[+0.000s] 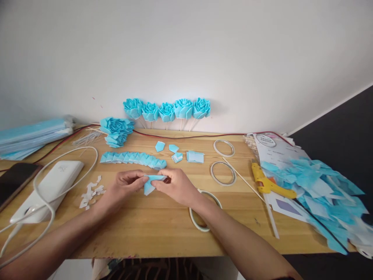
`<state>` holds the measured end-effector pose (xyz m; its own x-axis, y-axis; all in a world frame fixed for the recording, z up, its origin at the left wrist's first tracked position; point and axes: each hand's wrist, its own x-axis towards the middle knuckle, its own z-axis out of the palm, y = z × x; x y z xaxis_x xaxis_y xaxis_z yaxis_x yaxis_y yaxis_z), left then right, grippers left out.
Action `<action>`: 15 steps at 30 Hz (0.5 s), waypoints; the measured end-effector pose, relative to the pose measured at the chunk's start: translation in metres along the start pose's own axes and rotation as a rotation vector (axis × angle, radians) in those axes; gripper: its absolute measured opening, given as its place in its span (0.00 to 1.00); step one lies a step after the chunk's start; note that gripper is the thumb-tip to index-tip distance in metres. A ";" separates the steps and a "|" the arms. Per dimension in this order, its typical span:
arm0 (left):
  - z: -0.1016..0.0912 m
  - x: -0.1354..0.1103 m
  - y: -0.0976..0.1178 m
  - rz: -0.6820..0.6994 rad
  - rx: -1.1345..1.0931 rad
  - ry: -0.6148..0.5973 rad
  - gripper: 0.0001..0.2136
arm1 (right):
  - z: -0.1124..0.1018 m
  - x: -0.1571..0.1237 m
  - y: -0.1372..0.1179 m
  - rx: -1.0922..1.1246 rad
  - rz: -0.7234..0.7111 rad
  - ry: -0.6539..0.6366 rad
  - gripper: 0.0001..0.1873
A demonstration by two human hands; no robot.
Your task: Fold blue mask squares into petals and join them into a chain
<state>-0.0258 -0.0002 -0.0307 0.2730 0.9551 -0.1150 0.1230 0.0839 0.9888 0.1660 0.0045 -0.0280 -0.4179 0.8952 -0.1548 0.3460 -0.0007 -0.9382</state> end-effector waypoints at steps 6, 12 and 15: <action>-0.002 0.002 -0.005 0.003 0.018 -0.070 0.11 | -0.005 0.001 -0.009 -0.003 -0.053 0.107 0.12; -0.004 0.001 0.000 -0.008 0.081 -0.133 0.13 | -0.005 -0.002 -0.014 -0.159 -0.071 0.108 0.11; -0.002 0.001 -0.001 -0.008 0.062 -0.160 0.13 | -0.003 -0.003 -0.014 -0.226 -0.087 0.121 0.12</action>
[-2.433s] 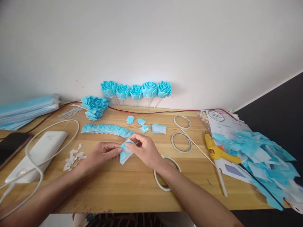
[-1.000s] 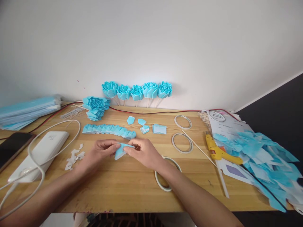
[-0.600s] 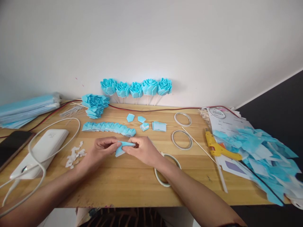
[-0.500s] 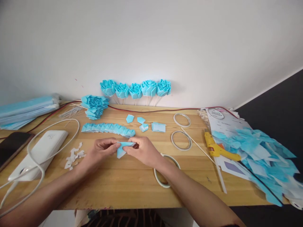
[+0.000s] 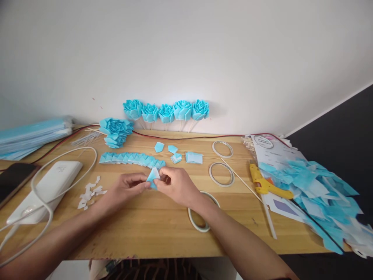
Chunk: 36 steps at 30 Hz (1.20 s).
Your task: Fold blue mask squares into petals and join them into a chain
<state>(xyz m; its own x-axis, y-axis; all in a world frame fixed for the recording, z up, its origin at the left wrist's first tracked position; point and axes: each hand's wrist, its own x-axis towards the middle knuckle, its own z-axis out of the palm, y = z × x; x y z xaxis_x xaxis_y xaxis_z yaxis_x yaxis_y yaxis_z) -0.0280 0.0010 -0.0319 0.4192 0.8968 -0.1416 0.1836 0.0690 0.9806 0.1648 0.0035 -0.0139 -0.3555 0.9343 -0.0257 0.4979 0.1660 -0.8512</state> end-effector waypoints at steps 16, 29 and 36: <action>-0.002 0.001 0.001 -0.078 -0.004 0.155 0.16 | 0.008 0.000 0.004 0.053 -0.155 0.104 0.01; 0.000 0.000 0.004 -0.096 0.036 0.136 0.16 | 0.008 -0.001 0.002 0.116 -0.074 0.130 0.04; -0.003 0.001 0.000 -0.067 0.067 0.122 0.16 | 0.004 0.003 0.004 0.408 0.089 0.015 0.13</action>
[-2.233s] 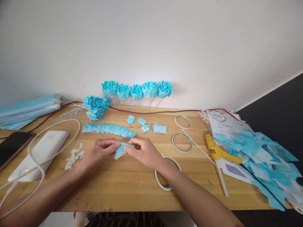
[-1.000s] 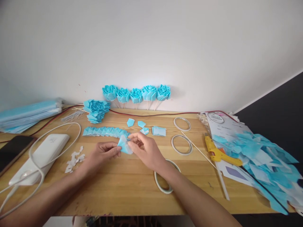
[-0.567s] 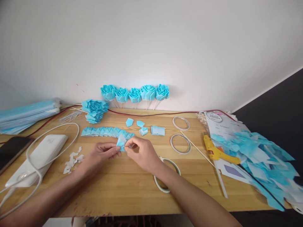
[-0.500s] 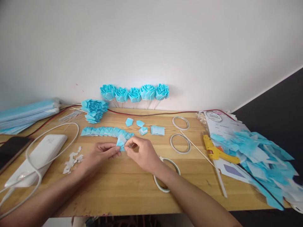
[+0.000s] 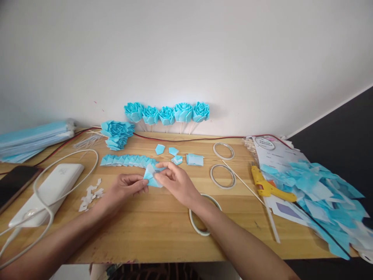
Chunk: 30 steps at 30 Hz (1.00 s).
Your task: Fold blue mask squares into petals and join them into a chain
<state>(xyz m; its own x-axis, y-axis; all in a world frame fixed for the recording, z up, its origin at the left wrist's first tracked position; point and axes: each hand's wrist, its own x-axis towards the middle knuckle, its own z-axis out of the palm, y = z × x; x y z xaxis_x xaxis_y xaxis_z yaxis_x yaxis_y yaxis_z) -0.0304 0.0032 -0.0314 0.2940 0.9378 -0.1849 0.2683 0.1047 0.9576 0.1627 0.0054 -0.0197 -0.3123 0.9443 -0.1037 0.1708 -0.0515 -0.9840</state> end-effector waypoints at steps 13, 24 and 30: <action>-0.002 0.000 0.003 -0.010 -0.022 -0.023 0.18 | -0.003 0.001 0.000 -0.062 -0.054 0.042 0.12; -0.003 -0.001 0.005 0.044 -0.033 -0.030 0.14 | -0.002 0.001 0.007 -0.036 -0.071 0.039 0.12; -0.006 0.000 0.009 0.078 -0.081 -0.069 0.17 | 0.004 -0.002 0.001 -0.068 -0.083 0.027 0.12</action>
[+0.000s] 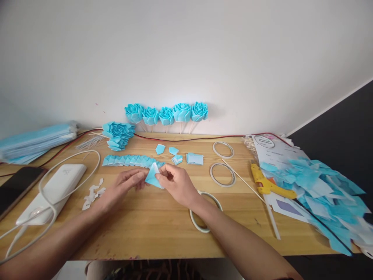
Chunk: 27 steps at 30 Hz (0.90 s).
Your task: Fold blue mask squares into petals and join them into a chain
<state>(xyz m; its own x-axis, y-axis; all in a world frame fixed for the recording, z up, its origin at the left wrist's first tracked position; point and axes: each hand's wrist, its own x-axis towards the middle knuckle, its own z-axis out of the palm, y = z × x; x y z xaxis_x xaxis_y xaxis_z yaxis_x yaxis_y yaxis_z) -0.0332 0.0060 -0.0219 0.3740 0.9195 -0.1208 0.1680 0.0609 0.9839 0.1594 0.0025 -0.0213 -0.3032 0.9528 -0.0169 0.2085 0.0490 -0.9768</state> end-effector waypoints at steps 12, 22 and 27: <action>0.013 0.000 -0.010 -0.038 0.031 -0.041 0.15 | 0.005 -0.005 0.001 -0.027 -0.038 -0.070 0.10; 0.010 -0.001 -0.015 -0.047 0.057 -0.043 0.15 | -0.036 0.009 -0.009 0.013 -0.133 0.331 0.12; 0.005 0.000 -0.017 -0.053 0.029 0.006 0.14 | -0.055 0.016 -0.010 0.019 -0.140 0.364 0.13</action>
<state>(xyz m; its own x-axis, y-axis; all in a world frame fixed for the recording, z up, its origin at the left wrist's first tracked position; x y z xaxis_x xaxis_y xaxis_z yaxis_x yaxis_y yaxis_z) -0.0313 0.0030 -0.0391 0.3587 0.9175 -0.1718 0.2136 0.0985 0.9719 0.2031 0.0337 -0.0003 0.0229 0.9814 0.1907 0.1699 0.1841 -0.9681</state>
